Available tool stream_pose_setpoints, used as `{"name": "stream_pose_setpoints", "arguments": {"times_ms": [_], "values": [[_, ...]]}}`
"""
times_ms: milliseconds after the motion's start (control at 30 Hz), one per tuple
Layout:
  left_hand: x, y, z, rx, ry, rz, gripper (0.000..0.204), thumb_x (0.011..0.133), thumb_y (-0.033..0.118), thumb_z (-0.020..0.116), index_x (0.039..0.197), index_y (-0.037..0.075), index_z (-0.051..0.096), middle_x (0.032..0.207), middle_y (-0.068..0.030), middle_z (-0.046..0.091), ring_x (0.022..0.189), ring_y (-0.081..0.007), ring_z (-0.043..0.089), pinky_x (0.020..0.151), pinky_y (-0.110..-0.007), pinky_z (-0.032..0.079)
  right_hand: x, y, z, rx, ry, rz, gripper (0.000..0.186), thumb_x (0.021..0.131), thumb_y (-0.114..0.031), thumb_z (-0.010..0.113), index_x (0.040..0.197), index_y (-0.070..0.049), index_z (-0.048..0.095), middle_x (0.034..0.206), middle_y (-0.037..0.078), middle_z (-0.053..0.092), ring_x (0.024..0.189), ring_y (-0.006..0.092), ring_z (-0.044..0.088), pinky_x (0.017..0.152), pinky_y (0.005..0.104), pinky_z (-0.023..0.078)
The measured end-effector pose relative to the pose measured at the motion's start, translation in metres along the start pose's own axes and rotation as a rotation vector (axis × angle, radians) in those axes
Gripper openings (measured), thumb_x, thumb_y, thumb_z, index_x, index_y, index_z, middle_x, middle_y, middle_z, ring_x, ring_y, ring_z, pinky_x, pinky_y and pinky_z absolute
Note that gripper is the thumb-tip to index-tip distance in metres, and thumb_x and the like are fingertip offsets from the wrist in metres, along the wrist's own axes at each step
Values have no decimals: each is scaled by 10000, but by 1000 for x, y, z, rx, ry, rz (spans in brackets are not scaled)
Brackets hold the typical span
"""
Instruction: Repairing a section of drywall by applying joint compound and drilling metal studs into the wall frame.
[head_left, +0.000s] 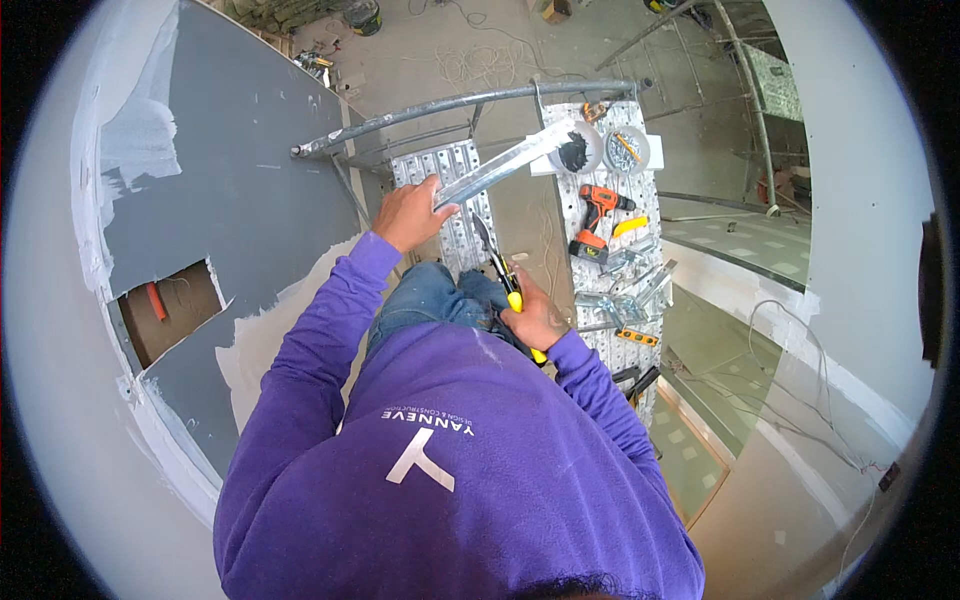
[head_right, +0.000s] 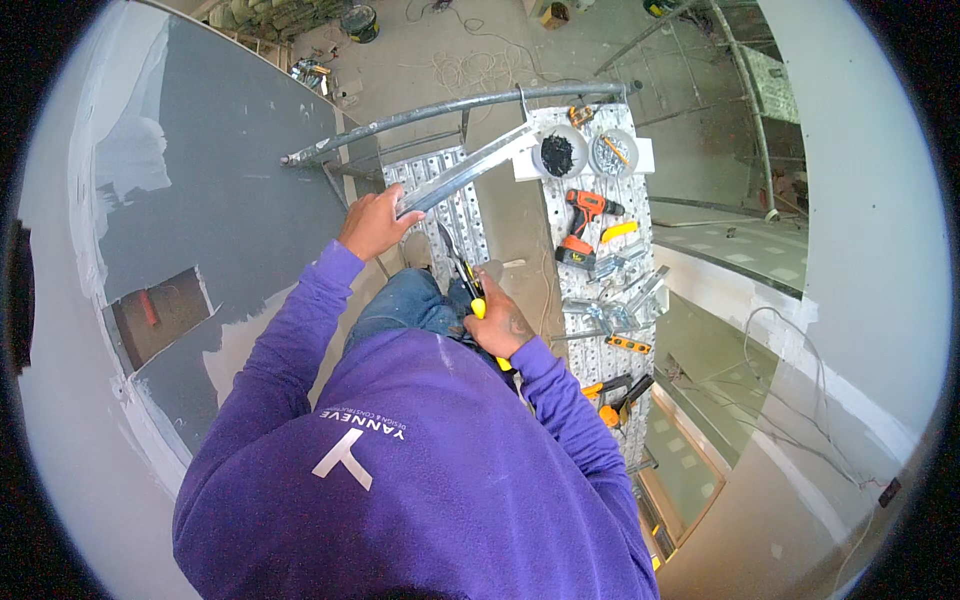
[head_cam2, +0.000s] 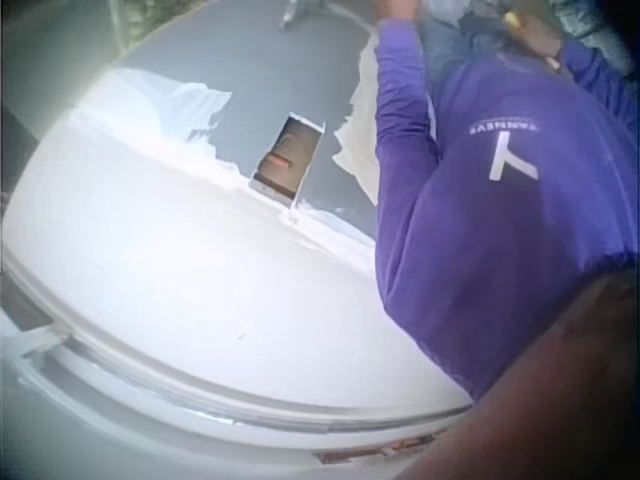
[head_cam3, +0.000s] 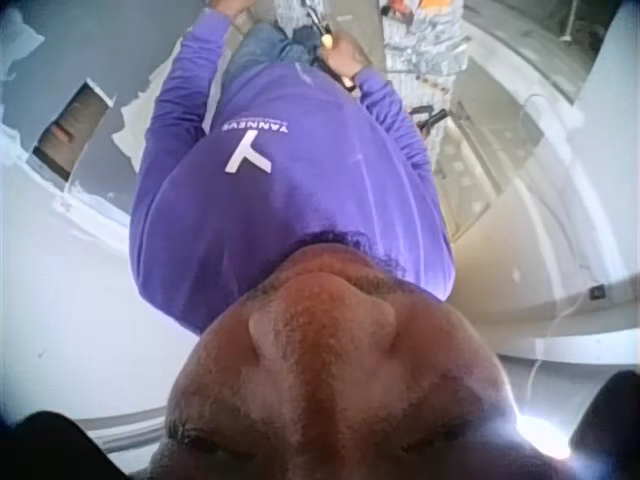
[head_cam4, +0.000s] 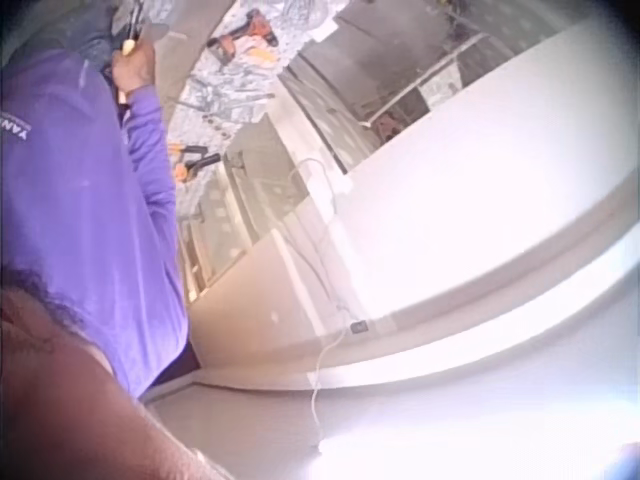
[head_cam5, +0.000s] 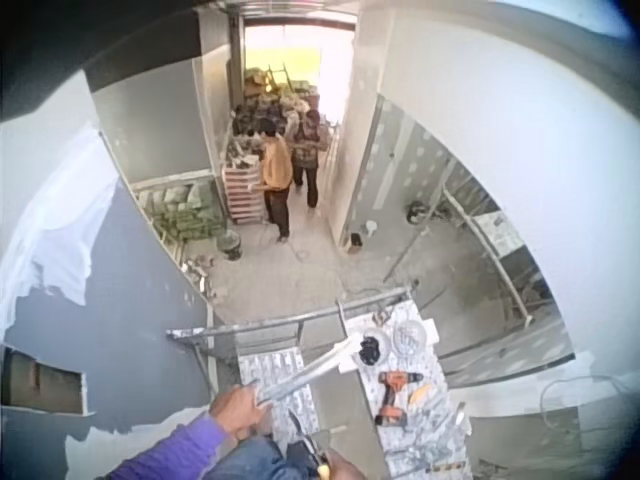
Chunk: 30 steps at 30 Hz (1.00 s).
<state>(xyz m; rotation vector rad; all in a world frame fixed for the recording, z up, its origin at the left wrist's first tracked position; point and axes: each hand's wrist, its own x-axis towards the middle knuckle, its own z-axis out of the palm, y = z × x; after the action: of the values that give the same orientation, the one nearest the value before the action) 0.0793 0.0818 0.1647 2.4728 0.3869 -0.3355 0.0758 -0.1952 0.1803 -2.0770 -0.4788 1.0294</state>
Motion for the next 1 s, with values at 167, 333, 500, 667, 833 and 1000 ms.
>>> {"name": "stream_pose_setpoints", "arguments": {"times_ms": [167,333,500,667,833,1000], "values": [[-15,-15,-25,5,109,88,391,820,388,675,917,26,566,645,-171,622,662,-383,630,607,-469,479,20,-42,11,-45,-40,-4,773,732,-154,598,1418,32,295,1300,314,474,1214,411,481,1029,384,384],[-33,-18,-44,83,144,107,375,839,381,653,922,29,556,673,-180,638,660,-371,642,597,-476,492,31,-59,29,2,-95,33,782,725,-151,604,1415,44,292,1322,319,455,1252,398,454,1046,373,366],[-43,-27,-41,116,171,186,358,831,347,668,936,33,531,662,-179,634,636,-360,642,560,-467,490,28,-60,43,-20,-70,-6,790,719,-139,599,1420,44,282,1302,316,470,1234,397,468,1032,377,377],[-47,-28,-38,84,222,227,356,809,327,695,921,36,524,673,-178,637,641,-360,645,569,-470,493,25,-68,47,13,-108,40,748,720,-134,603,1393,30,319,1226,307,516,1151,400,525,978,401,417],[-48,-29,-46,50,102,65,393,765,336,732,923,15,568,744,-200,655,707,-383,652,640,-481,507,29,-52,61,-52,64,-151,689,727,-123,616,1353,13,362,1159,291,555,1084,413,561,942,410,444],[-30,-62,-31,36,-77,20,457,736,385,743,892,-35,652,848,-243,664,795,-406,646,734,-475,508,35,-58,74,-75,78,-109,621,744,-111,619,1323,-43,406,965,276,614,887,437,614,785,454,494]]}}
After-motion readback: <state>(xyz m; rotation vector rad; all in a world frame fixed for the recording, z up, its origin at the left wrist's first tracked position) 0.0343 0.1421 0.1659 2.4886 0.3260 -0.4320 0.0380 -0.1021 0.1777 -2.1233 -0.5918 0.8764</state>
